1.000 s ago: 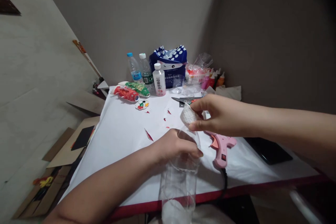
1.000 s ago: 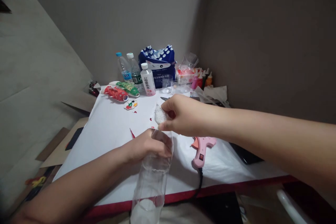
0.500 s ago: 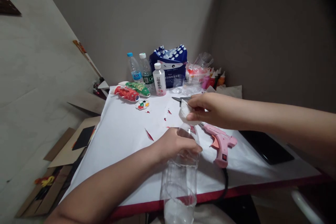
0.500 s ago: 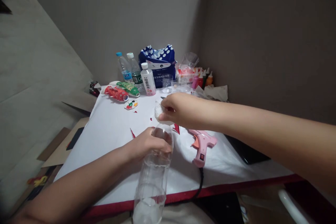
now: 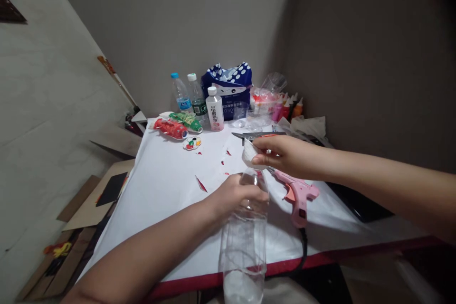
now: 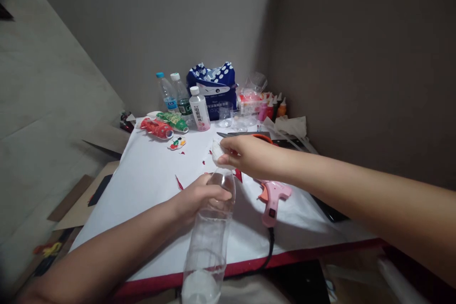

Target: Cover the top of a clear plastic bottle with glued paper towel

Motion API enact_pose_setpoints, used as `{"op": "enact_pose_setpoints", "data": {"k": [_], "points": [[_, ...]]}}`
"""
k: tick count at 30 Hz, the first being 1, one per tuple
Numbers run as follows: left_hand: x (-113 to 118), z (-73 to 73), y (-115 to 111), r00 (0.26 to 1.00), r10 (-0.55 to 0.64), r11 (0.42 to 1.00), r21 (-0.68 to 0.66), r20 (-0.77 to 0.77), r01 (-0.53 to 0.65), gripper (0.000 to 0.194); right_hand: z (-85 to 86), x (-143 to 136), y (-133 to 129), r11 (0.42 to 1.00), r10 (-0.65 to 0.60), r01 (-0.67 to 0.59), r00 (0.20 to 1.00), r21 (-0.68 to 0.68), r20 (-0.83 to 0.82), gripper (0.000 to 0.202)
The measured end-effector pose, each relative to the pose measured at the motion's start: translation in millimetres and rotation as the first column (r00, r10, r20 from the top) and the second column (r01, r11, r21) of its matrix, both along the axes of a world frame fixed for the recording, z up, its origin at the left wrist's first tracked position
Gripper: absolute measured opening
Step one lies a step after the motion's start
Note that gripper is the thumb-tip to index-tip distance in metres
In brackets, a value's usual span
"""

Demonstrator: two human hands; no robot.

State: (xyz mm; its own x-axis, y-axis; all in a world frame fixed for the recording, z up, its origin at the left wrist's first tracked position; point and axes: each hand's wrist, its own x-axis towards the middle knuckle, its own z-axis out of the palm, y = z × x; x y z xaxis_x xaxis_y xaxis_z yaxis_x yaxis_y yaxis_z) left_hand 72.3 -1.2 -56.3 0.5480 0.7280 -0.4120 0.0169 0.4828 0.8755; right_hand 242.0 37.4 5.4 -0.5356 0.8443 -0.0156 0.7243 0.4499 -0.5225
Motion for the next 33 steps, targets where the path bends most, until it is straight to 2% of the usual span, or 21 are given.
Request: {"op": "enact_pose_setpoints", "data": {"k": [3, 6, 8, 10, 12, 15, 20, 25, 33], "points": [[-5, -6.8, 7, 0.994, -0.009, 0.989, -0.145, 0.105, 0.024, 0.035, -3.4, 3, 1, 1.000, -0.018, 0.017, 0.999, -0.010, -0.050, 0.033], [-14, -12.2, 20, 0.974, -0.087, 0.962, -0.237, 0.211, 0.137, 0.042, -3.4, 10, 2, 0.999, -0.007, 0.002, 0.988, -0.035, -0.151, 0.028], [-20, -14.8, 29, 0.926, -0.191, 0.922, -0.263, 0.327, 0.283, 0.049, -2.4, 16, 3, 0.999, 0.016, -0.025, 0.969, -0.036, -0.246, 0.027], [-25, -16.7, 36, 0.847, -0.287, 0.871, -0.247, 0.447, 0.425, 0.058, -1.6, 21, 4, 0.997, 0.049, -0.068, 0.933, -0.043, -0.357, 0.027], [-28, -17.9, 41, 0.786, -0.344, 0.839, -0.207, 0.513, 0.503, 0.062, -1.9, 24, 6, 0.989, 0.079, -0.128, 0.885, -0.076, -0.459, 0.026], [-30, -18.4, 42, 0.766, -0.373, 0.835, -0.170, 0.524, 0.523, 0.066, -4.1, 22, 7, 0.968, 0.105, -0.213, 0.817, -0.129, -0.568, 0.025], [-32, -17.0, 39, 0.766, -0.398, 0.849, -0.114, 0.505, 0.516, 0.068, -9.0, 14, 8, 0.953, 0.120, -0.271, 0.749, -0.137, -0.651, 0.028], [-32, -17.4, 37, 0.768, -0.393, 0.863, -0.085, 0.506, 0.497, 0.063, -13.6, 12, 10, 0.943, 0.113, -0.297, 0.706, -0.148, -0.699, 0.027], [-27, -15.3, 36, 0.723, -0.361, 0.858, -0.093, 0.589, 0.505, 0.072, -16.8, 11, 8, 0.920, 0.112, -0.356, 0.642, -0.165, -0.759, 0.019]]}}
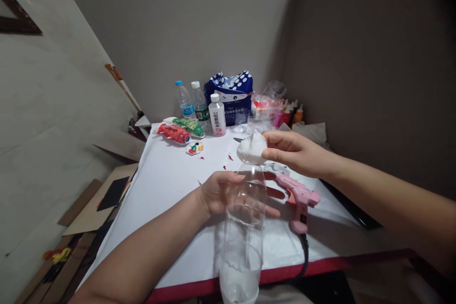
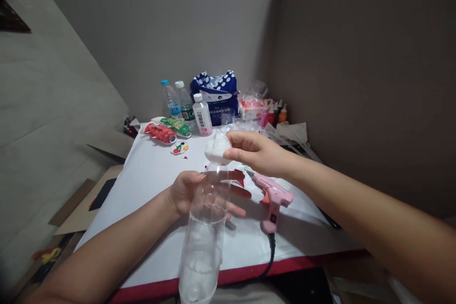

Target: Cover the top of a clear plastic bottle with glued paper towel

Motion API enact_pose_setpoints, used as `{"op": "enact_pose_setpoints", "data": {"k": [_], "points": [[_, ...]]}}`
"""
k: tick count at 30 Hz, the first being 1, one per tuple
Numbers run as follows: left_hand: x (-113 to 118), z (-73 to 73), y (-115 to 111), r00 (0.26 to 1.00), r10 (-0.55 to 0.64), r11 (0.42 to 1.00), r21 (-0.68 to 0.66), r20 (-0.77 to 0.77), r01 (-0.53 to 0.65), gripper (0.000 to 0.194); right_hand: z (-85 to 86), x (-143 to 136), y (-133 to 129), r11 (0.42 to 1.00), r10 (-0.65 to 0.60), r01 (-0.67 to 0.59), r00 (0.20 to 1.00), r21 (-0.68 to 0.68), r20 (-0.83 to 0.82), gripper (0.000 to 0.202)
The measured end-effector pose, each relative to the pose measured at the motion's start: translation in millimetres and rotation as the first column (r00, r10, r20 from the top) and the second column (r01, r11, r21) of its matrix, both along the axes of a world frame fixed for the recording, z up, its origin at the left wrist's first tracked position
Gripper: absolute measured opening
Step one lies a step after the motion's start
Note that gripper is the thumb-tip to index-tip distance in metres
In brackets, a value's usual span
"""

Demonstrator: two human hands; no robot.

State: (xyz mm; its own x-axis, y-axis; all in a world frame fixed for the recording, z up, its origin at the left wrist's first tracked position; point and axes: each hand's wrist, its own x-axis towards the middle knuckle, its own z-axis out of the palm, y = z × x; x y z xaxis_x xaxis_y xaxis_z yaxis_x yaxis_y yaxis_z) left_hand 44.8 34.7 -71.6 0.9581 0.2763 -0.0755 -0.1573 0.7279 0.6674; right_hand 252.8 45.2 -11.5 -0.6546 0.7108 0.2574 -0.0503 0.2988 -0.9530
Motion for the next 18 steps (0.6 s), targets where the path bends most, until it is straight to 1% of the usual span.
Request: {"op": "enact_pose_setpoints", "data": {"k": [2, 4, 6, 8, 9, 11, 12, 13, 14, 17, 18], "points": [[0, 1.8, -1, 0.999, 0.030, 1.000, 0.006, -0.015, -0.030, 0.073, -0.3, -1, 0, 1.000, 0.012, -0.013, 0.999, -0.008, -0.043, 0.017], [0, 4.6, -2, 0.995, 0.082, 0.997, 0.020, -0.060, -0.081, 0.069, 1.2, 1, 1, 0.999, 0.022, -0.024, 0.995, -0.026, -0.094, 0.016], [2, 8.9, -6, 0.970, 0.190, 0.981, 0.062, -0.154, -0.183, 0.060, 5.3, 3, 3, 0.998, 0.026, -0.031, 0.995, -0.055, -0.093, 0.022], [6, 13.6, -11, 0.902, 0.334, 0.940, 0.163, -0.273, -0.299, 0.048, 11.9, 6, 4, 0.997, 0.000, 0.000, 1.000, -0.079, -0.009, 0.028], [9, 15.8, -14, 0.856, 0.404, 0.911, 0.231, -0.323, -0.342, 0.044, 15.5, 6, 5, 0.996, -0.037, 0.042, 0.998, -0.081, 0.059, 0.029], [12, 18.8, -18, 0.788, 0.494, 0.860, 0.338, -0.367, -0.382, 0.038, 22.4, 5, 4, 0.983, -0.145, 0.163, 0.971, -0.081, 0.191, 0.028], [13, 19.6, -19, 0.776, 0.513, 0.847, 0.363, -0.366, -0.389, 0.036, 25.2, 4, 3, 0.972, -0.192, 0.216, 0.954, -0.086, 0.232, 0.027], [13, 20.0, -20, 0.779, 0.515, 0.845, 0.365, -0.357, -0.391, 0.036, 27.3, 2, 2, 0.963, -0.221, 0.252, 0.943, -0.100, 0.250, 0.027], [12, 20.2, -19, 0.794, 0.498, 0.856, 0.343, -0.348, -0.386, 0.037, 28.9, 0, 1, 0.956, -0.230, 0.266, 0.942, -0.121, 0.245, 0.027], [3, 21.2, -12, 0.872, 0.360, 0.932, 0.181, -0.332, -0.315, 0.048, 29.8, -3, 0, 0.961, -0.195, 0.221, 0.968, -0.167, 0.157, 0.028], [0, 21.8, -10, 0.891, 0.320, 0.947, 0.137, -0.321, -0.291, 0.052, 29.1, -3, 0, 0.965, -0.180, 0.200, 0.975, -0.170, 0.127, 0.028]]}}
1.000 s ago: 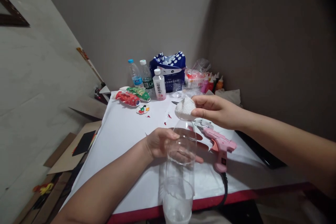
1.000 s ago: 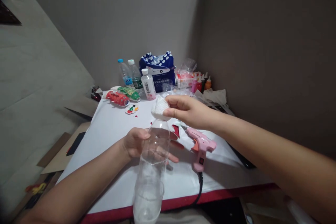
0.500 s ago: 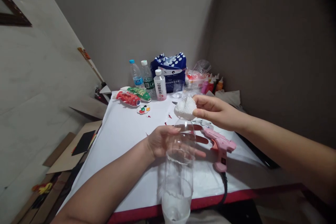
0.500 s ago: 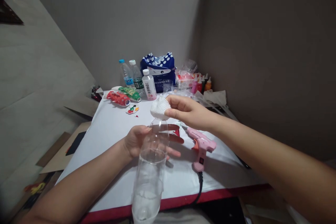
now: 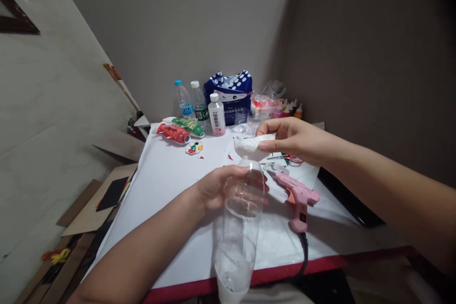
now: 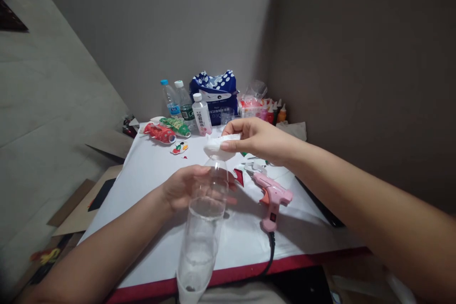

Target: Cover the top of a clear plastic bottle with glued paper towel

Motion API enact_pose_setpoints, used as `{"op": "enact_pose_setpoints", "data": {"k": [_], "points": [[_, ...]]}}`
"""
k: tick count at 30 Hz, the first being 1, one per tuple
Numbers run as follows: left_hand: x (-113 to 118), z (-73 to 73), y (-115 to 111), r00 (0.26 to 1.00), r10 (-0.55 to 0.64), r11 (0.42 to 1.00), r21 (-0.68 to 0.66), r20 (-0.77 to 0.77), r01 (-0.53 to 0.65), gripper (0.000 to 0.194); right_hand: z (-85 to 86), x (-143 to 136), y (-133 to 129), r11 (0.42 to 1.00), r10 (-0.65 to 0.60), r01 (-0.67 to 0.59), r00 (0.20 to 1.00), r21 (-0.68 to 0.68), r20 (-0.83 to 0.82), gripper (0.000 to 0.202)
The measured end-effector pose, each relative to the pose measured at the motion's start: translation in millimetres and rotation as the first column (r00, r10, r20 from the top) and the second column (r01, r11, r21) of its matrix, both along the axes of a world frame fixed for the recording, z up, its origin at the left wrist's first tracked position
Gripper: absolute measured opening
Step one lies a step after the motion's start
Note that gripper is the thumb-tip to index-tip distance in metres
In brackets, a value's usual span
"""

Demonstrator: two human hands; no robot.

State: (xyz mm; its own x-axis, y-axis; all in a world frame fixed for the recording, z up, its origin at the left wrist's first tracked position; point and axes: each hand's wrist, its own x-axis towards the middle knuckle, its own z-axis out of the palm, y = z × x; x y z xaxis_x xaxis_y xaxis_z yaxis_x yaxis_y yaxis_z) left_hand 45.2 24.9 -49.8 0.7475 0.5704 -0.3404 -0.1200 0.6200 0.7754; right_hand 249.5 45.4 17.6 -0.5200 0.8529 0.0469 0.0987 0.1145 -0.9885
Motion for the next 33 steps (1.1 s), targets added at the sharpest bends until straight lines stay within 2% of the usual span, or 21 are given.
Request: {"op": "enact_pose_setpoints", "data": {"k": [3, 9, 14, 19, 26, 33], "points": [[-6, 2.3, 5, 0.999, -0.019, 1.000, 0.010, 0.026, 0.019, 0.053, -3.6, 2, 5, 0.998, 0.059, -0.058, 0.997, 0.022, -0.048, 0.025], [-3, 4.4, 4, 0.998, 0.051, 0.994, 0.096, -0.047, -0.046, 0.043, -9.2, 6, 15, 0.987, 0.127, -0.129, 0.992, 0.098, 0.027, 0.020], [1, 6.6, 1, 0.992, 0.111, 0.985, 0.138, -0.067, -0.101, 0.046, -16.8, 3, 15, 0.989, 0.140, -0.140, 0.990, 0.056, -0.004, 0.021], [3, 7.1, -2, 0.986, 0.130, 0.984, 0.133, -0.100, -0.116, 0.048, -24.3, 2, 16, 0.989, 0.143, -0.141, 0.988, 0.037, -0.055, 0.021], [4, 7.3, -4, 0.987, 0.158, 0.983, 0.103, -0.040, -0.153, 0.050, -29.0, 0, 13, 0.992, 0.122, -0.120, 0.988, 0.024, -0.099, 0.023], [5, 5.0, -4, 0.984, 0.164, 0.985, 0.058, -0.072, -0.160, 0.045, -33.7, -1, 13, 0.991, 0.118, -0.113, 0.991, 0.072, -0.065, 0.025]]}}
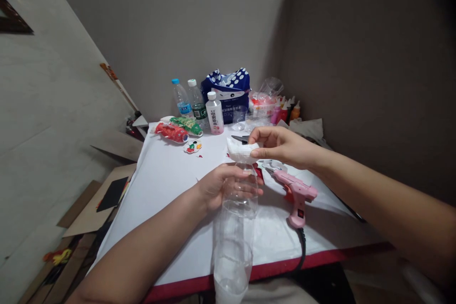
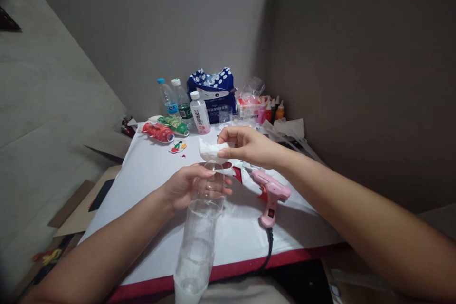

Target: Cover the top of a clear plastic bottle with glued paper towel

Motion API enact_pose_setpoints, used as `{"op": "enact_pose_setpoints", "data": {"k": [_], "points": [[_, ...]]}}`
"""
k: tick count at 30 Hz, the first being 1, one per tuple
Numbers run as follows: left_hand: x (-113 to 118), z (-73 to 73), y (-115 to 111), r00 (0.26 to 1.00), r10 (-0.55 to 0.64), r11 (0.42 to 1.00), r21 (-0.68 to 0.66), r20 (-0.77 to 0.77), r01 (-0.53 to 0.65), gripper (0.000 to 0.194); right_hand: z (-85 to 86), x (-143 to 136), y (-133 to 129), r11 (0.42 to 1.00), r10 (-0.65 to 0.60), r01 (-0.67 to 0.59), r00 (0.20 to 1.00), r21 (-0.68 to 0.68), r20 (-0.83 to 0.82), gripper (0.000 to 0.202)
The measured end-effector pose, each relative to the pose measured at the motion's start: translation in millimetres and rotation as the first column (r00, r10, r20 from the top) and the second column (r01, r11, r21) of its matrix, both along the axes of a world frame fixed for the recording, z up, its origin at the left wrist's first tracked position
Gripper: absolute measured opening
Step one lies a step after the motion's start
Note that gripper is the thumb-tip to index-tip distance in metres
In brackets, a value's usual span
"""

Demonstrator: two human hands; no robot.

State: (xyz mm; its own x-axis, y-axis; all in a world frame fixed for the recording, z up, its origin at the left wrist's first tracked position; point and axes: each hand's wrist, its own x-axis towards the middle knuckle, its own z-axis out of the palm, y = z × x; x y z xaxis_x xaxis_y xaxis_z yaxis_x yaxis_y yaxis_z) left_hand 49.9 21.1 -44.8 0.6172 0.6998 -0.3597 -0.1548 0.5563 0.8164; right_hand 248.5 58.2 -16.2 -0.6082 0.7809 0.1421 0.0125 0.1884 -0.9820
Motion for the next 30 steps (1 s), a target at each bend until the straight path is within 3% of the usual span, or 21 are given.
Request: {"op": "enact_pose_setpoints", "data": {"k": [7, 12, 15, 17, 19, 20, 21, 23, 25, 27, 30], "points": [[1, -3.7, -1, 0.999, -0.012, 1.000, 0.010, -0.035, 0.013, 0.046, -1.8, -2, -5, 0.999, -0.031, 0.031, 1.000, -0.023, 0.002, 0.030], [-1, -4.3, -1, 0.995, -0.058, 0.998, -0.005, -0.077, 0.058, 0.059, -3.3, -3, -6, 0.996, -0.082, 0.082, 0.997, -0.036, 0.012, 0.032], [-4, -2.3, 0, 0.994, -0.089, 0.996, 0.020, -0.062, 0.090, 0.064, 4.2, 5, -12, 0.980, -0.146, 0.145, 0.989, 0.138, -0.001, 0.034], [-6, -0.2, 0, 0.994, -0.094, 0.994, 0.048, -0.060, 0.097, 0.064, 7.7, 14, -24, 0.908, -0.294, 0.272, 0.955, 0.317, 0.023, 0.034], [-7, 1.9, -1, 0.993, -0.073, 0.993, 0.084, -0.094, 0.081, 0.063, 2.9, 24, -44, 0.782, -0.508, 0.386, 0.850, 0.489, 0.141, 0.023], [-7, 2.8, -1, 0.992, -0.053, 0.993, 0.098, -0.117, 0.064, 0.062, -3.9, 29, -56, 0.745, -0.582, 0.375, 0.770, 0.552, 0.263, 0.022], [-7, 3.4, -1, 0.990, -0.027, 0.993, 0.108, -0.137, 0.042, 0.060, -13.5, 32, -68, 0.752, -0.613, 0.334, 0.673, 0.568, 0.415, 0.030], [-6, 3.5, 0, 0.986, 0.029, 0.994, 0.108, -0.163, -0.011, 0.053, -38.4, 36, -89, 0.824, -0.560, 0.224, 0.459, 0.519, 0.690, 0.034], [-4, 2.4, 1, 0.981, 0.075, 0.994, 0.087, -0.178, -0.060, 0.043, -63.3, 37, -105, 0.827, -0.561, 0.206, 0.275, 0.522, 0.781, 0.027], [-2, 1.0, 2, 0.976, 0.098, 0.994, 0.062, -0.196, -0.088, 0.039, -80.5, 38, -112, 0.796, -0.602, 0.230, 0.199, 0.560, 0.773, 0.031], [-1, 1.0, 3, 0.972, 0.095, 0.995, 0.050, -0.216, -0.086, 0.042, -88.0, 45, -112, 0.772, -0.620, 0.292, 0.152, 0.564, 0.770, 0.025]]}}
